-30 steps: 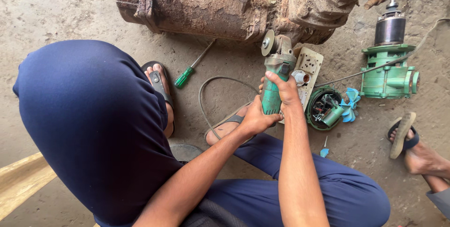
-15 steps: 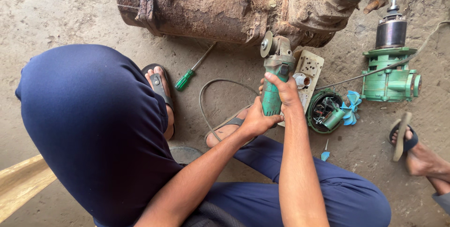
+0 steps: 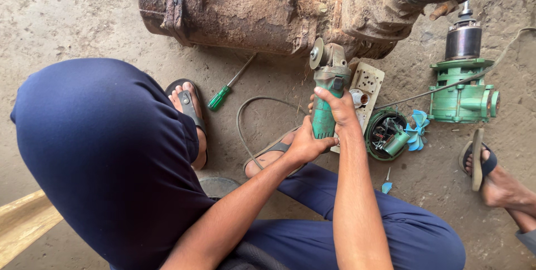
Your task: The person sits on the ground, plugs a power cord into a power strip, then uses an angle grinder to grind the rusted surface of a pump housing, producing sparks, and touches the ground surface afterward.
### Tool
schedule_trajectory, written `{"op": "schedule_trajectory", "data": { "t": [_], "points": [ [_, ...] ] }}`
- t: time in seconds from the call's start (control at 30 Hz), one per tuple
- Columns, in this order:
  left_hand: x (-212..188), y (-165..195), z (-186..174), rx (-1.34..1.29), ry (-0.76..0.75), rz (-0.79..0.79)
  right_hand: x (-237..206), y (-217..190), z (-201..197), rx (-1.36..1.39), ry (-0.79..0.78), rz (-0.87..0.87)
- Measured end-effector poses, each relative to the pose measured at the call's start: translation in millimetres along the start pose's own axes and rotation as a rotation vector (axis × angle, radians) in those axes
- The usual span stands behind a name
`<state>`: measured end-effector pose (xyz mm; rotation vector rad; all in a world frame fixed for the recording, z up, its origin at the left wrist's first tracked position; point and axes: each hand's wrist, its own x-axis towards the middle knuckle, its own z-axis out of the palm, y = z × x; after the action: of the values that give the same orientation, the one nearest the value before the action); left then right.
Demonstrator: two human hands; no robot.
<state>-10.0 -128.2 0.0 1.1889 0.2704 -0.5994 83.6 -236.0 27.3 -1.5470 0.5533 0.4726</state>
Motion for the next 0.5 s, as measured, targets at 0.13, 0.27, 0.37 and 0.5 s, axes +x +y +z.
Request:
{"op": "schedule_trajectory", "data": {
  "t": [0.13, 0.27, 0.37, 0.5],
  "points": [
    [0.8, -1.3, -0.2, -0.024, 0.007, 0.014, 0.6, 0.2, 0.5, -0.014, 0.003, 0.004],
    [-5.9, 7.1, -1.5, 0.094, 0.067, 0.067, -3.4, 3.2, 0.5, 0.073, -0.004, -0.010],
    [-16.8, 17.9, -1.5, 0.304, 0.125, 0.030, -9.4, 6.0, -3.4, 0.142, -0.025, 0.000],
    [-24.1, 32.8, 1.8, 0.420, 0.131, 0.041, -13.4, 2.2, -12.0, 0.218, -0.046, -0.017]
  ]
}}
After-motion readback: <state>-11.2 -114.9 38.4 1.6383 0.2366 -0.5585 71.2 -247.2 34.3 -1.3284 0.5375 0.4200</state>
